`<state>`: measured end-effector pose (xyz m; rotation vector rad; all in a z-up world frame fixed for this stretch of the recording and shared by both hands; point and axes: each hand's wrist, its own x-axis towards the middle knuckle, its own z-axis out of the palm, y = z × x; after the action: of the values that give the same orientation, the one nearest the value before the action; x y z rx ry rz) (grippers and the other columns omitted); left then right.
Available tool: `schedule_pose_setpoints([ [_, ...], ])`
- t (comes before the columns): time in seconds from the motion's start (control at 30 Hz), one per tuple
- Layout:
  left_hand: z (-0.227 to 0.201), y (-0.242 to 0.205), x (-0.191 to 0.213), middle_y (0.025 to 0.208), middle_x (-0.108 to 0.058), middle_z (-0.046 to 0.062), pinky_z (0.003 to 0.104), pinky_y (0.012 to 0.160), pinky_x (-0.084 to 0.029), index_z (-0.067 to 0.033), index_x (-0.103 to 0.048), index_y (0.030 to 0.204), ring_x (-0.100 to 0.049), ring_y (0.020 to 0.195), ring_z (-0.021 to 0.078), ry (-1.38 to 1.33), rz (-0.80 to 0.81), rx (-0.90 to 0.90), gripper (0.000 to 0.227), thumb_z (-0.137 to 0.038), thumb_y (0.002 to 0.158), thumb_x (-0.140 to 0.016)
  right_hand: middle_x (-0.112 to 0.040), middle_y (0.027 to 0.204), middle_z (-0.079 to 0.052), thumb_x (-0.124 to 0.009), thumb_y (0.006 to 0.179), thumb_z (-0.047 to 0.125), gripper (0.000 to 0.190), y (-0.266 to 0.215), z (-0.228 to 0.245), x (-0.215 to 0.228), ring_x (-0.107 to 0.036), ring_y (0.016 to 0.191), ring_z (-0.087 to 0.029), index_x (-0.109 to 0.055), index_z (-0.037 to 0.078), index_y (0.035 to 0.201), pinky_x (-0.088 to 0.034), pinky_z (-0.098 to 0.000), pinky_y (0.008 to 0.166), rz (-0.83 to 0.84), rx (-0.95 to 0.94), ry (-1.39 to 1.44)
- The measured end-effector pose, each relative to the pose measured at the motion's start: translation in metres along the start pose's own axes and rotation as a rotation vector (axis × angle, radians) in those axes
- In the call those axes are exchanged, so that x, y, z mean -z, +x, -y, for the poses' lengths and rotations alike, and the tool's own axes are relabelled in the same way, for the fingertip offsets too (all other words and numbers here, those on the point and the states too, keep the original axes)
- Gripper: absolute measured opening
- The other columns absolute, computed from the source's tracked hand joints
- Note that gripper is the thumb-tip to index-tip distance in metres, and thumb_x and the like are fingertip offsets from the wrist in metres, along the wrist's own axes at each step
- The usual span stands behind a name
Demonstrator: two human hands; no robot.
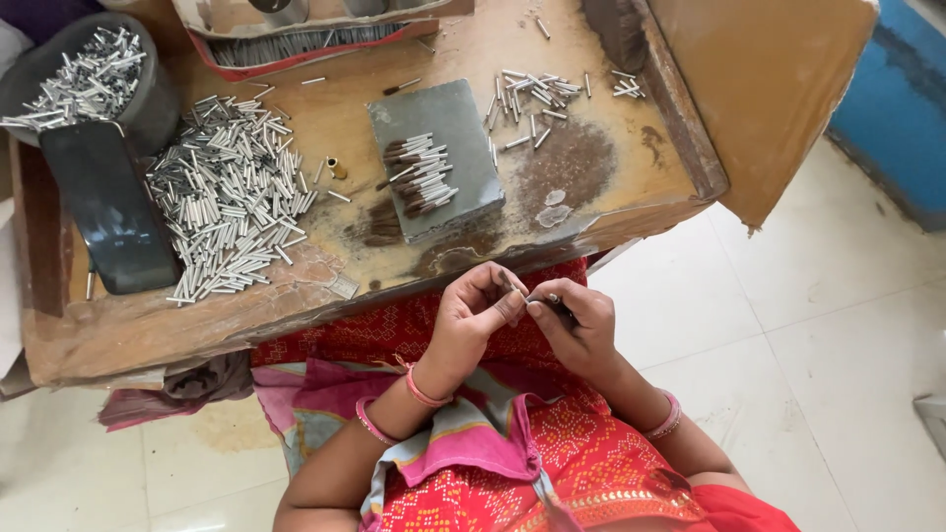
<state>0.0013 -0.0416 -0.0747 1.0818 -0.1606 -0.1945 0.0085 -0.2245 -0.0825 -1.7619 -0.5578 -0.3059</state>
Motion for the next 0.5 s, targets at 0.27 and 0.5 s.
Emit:
schedule_pose_setpoints([
  [0.27,0.003,0.003,-0.014,0.085,-0.063,-0.002,0.024,0.072,-0.049,-0.0054,-0.062,0.100,-0.058,0.077,0.0076,0.073,-0.001,0.097,0.005,-0.008,0.100,-0.066,-0.064,0.073,-0.004,-0.072,0.094,0.005,0.007,-0.004,-0.009,0.012,-0.057,0.060,-0.009,-0.066,0.003,0.097,-0.045,-0.0247,0.056,-0.017,-0.029,0.057],
  [0.5,0.009,0.008,-0.027,0.088,-0.063,0.000,0.025,0.072,-0.051,-0.0049,-0.061,0.102,-0.059,0.079,0.0083,0.092,-0.015,0.172,0.005,-0.007,0.100,-0.065,-0.065,0.072,-0.004,-0.070,0.096,0.006,0.004,-0.016,-0.020,0.024,-0.058,0.061,-0.009,-0.067,0.003,0.097,-0.046,-0.0246,0.056,-0.017,-0.102,0.152],
])
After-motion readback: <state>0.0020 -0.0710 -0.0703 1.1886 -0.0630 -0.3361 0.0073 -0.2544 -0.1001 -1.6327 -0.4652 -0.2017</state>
